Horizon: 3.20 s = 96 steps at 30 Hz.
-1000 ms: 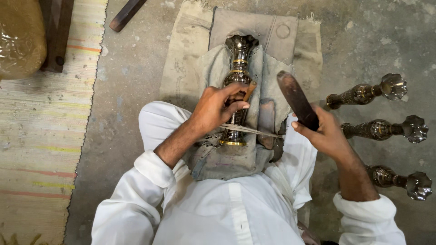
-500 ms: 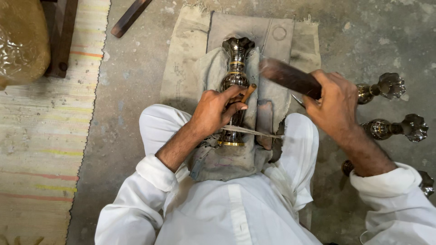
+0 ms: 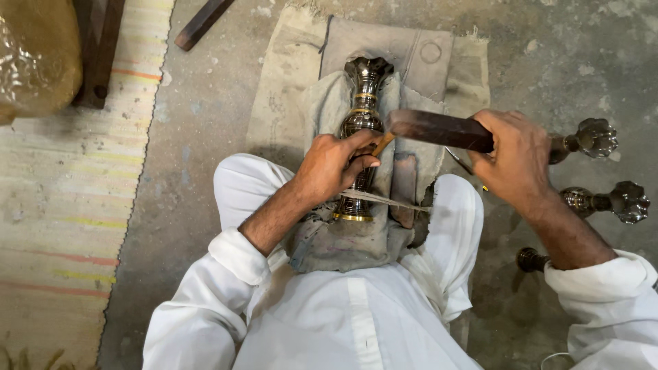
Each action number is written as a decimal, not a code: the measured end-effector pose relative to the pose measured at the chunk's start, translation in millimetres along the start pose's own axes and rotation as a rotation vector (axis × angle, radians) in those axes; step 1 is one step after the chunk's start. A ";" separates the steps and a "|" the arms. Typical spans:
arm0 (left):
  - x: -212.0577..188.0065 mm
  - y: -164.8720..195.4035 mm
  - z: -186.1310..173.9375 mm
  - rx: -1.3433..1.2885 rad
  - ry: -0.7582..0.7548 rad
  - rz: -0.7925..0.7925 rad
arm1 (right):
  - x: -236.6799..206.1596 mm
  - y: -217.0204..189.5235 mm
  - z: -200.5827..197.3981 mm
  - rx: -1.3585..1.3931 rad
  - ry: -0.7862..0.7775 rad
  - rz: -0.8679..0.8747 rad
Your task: The person sits cross-legged on the floor with an ornate brass vase held upright on a cloth pad on their lap. They hold a small chisel against the vase's decorated surface and repeatedly strike it with a wooden mallet, repositioning the chisel to work along the engraved pattern, with several finished brass vases lying beside them.
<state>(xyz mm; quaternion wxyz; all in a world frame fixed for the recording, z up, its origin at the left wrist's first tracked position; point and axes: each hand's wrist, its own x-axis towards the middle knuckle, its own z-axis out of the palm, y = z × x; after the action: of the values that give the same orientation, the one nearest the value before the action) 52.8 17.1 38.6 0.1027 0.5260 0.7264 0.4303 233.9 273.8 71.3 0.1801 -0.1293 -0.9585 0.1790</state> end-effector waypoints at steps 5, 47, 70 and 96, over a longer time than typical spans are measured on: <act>1.7 0.6 1.8 -0.028 0.018 0.015 | -4.2 9.1 4.2 0.070 -0.012 0.170; -21.2 -6.5 18.5 -0.154 0.248 -0.130 | 22.7 -17.3 4.6 0.185 -0.083 0.127; -20.1 -10.7 14.9 -0.101 0.313 -0.106 | 70.3 -26.7 -19.1 -0.121 -0.197 -0.142; -23.3 -12.6 9.5 -0.066 0.236 -0.078 | 57.0 -28.1 -27.2 -0.155 -0.149 -0.022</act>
<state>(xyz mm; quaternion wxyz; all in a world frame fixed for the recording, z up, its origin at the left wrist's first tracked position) 59.9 1.2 16.5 0.0506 0.4395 0.7387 0.5085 188.0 274.3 123.0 0.1000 -0.1188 -0.9816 0.1113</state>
